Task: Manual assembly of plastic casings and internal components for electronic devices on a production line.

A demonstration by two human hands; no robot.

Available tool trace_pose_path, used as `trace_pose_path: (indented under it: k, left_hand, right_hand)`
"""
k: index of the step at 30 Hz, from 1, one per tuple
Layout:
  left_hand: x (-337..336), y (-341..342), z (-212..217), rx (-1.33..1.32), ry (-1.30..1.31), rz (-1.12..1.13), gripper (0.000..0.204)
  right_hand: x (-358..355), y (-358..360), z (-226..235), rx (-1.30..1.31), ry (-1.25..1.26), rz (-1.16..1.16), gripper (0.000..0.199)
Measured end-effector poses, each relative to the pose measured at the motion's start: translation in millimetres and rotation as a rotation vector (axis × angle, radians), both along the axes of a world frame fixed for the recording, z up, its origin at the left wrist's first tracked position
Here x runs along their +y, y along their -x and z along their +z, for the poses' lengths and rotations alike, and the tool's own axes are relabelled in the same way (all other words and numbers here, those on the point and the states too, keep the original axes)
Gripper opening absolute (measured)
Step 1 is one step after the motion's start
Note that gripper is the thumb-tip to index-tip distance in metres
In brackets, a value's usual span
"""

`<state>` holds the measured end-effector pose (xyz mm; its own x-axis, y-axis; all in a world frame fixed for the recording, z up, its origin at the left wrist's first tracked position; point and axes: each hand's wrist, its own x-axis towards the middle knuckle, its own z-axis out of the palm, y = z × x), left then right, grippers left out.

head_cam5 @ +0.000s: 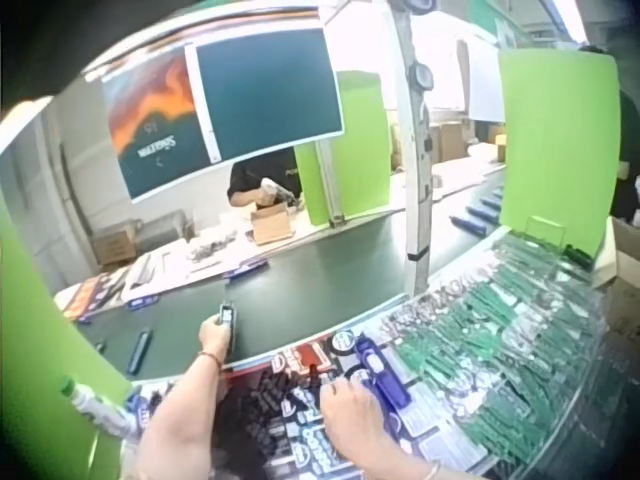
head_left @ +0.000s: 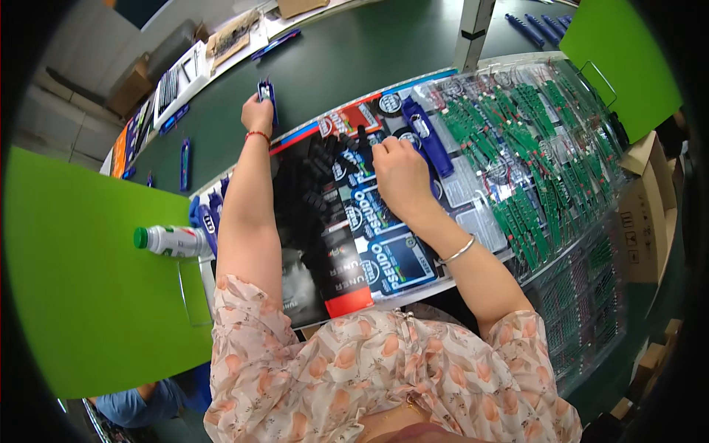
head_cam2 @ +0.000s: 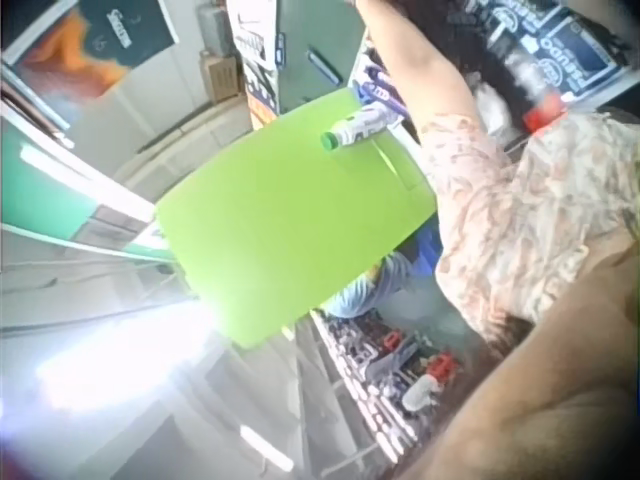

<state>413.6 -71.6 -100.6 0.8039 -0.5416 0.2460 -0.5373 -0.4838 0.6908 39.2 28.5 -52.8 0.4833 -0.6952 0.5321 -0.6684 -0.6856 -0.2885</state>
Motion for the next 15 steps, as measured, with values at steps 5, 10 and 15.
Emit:
trace_pose_path:
  k: [5,10,15]
  left_hand:
    - [-3.9,28.9,5.5,-0.216,-0.336,0.024,0.033]
    - [22.7,99.5,41.5,-0.655,-0.075,-0.051,0.035]
    - [37.4,222.2,47.0,-0.097,0.023,-0.815,0.032]
  right_hand:
    - [-8.7,-3.1,-8.2,0.149,0.000,-0.087,0.006]
    - [8.3,26.1,26.8,-0.155,-0.185,-0.061,0.020]
    - [13.0,83.0,37.7,-0.529,-0.362,-0.128,0.025]
